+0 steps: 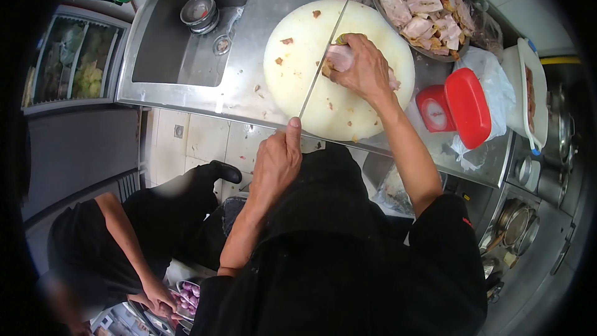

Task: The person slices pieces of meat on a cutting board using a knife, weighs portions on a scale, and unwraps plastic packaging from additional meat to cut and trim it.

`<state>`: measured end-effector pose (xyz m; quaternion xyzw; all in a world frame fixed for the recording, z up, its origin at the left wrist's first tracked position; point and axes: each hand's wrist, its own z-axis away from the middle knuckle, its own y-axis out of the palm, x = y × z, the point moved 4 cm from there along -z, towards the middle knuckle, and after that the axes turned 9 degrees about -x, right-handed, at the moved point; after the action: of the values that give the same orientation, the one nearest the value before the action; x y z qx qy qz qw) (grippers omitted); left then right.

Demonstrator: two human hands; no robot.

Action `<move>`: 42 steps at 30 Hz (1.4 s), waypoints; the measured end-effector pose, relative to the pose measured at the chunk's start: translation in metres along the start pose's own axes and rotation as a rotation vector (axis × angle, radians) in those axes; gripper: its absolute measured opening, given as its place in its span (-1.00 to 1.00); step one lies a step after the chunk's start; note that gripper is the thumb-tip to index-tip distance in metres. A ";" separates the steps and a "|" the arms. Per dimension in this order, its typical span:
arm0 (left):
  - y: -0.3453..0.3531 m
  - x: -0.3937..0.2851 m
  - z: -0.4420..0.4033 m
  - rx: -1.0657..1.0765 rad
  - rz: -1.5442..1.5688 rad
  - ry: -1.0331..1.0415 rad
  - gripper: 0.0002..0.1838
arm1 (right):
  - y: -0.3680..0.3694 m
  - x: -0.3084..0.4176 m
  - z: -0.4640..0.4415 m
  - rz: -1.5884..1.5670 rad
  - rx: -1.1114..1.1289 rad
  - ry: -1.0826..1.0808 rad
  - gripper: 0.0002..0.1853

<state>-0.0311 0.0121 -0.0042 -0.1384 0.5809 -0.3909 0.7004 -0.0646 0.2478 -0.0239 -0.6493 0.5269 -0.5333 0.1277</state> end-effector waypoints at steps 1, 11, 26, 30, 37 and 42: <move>0.000 -0.001 -0.002 -0.004 -0.015 0.006 -0.28 | 0.000 -0.001 0.000 0.003 0.004 -0.004 -0.42; 0.003 -0.007 -0.007 -0.003 -0.057 -0.018 -0.29 | -0.002 0.002 -0.003 -0.038 -0.010 -0.004 -0.47; 0.013 0.008 -0.005 0.020 -0.090 0.111 -0.38 | 0.005 -0.008 -0.006 -0.045 0.077 0.062 -0.42; 0.044 -0.014 -0.056 -0.023 -0.065 0.124 -0.34 | 0.006 -0.005 -0.005 -0.014 0.093 0.053 -0.42; 0.042 0.015 -0.033 0.016 -0.148 0.040 -0.33 | 0.004 0.000 -0.004 0.048 0.077 0.072 -0.37; 0.023 0.063 0.033 0.073 -0.261 -0.133 -0.32 | 0.008 -0.008 -0.005 0.060 0.128 0.107 -0.30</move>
<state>0.0091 -0.0256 -0.0544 -0.2128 0.4957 -0.4896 0.6850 -0.0719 0.2525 -0.0321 -0.5942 0.5172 -0.5957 0.1566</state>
